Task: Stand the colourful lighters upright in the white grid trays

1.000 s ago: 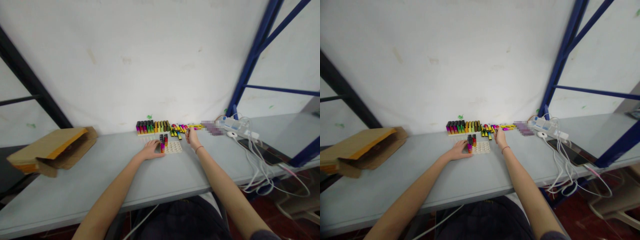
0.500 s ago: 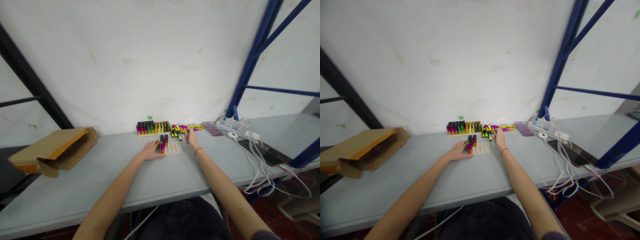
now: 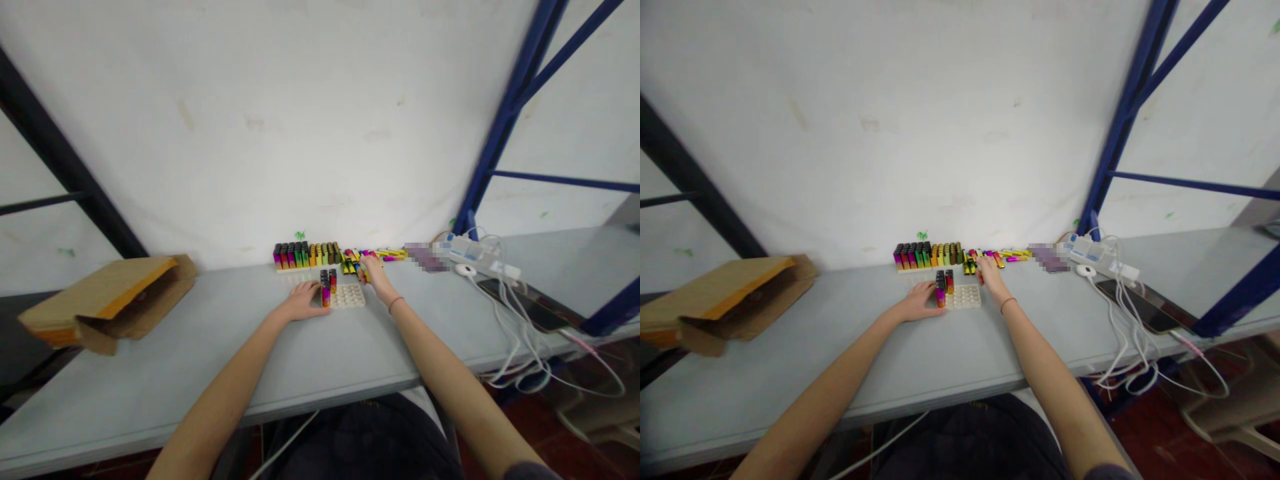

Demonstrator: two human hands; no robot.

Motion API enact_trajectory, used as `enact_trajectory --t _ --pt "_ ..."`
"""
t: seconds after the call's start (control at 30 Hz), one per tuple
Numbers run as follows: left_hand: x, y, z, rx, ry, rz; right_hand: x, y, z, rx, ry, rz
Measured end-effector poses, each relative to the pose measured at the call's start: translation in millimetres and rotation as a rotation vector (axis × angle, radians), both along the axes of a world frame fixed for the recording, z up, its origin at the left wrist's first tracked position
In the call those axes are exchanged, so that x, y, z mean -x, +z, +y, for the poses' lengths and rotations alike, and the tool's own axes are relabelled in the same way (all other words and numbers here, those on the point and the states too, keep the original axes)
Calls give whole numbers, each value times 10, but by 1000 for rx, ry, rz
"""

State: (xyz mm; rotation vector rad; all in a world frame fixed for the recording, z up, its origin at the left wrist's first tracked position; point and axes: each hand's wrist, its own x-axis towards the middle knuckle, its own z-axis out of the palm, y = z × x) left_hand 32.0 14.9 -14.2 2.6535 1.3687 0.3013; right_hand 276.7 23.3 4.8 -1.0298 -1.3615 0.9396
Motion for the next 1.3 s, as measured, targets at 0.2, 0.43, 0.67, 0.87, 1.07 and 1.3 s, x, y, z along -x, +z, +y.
enact_trajectory --t 0.2,0.43,0.67,0.87,1.07,1.3 --pt "-10 24 -22 2 1 4 112 142 -183 -156 129 -128" --pt "-2 12 -18 0 -7 -7 150 32 -167 -146 266 -291" --pt "-2 3 -10 -4 -1 3 193 -19 -175 -178 224 -393" --pt "-13 17 -29 -2 -3 1 252 12 -243 -292 172 -481" --pt "2 -4 -5 -17 -8 -6 28 17 -107 -289 -198 -556" --pt "7 -9 3 -3 1 -10 -238 -122 -3 -13 -322 -1104"
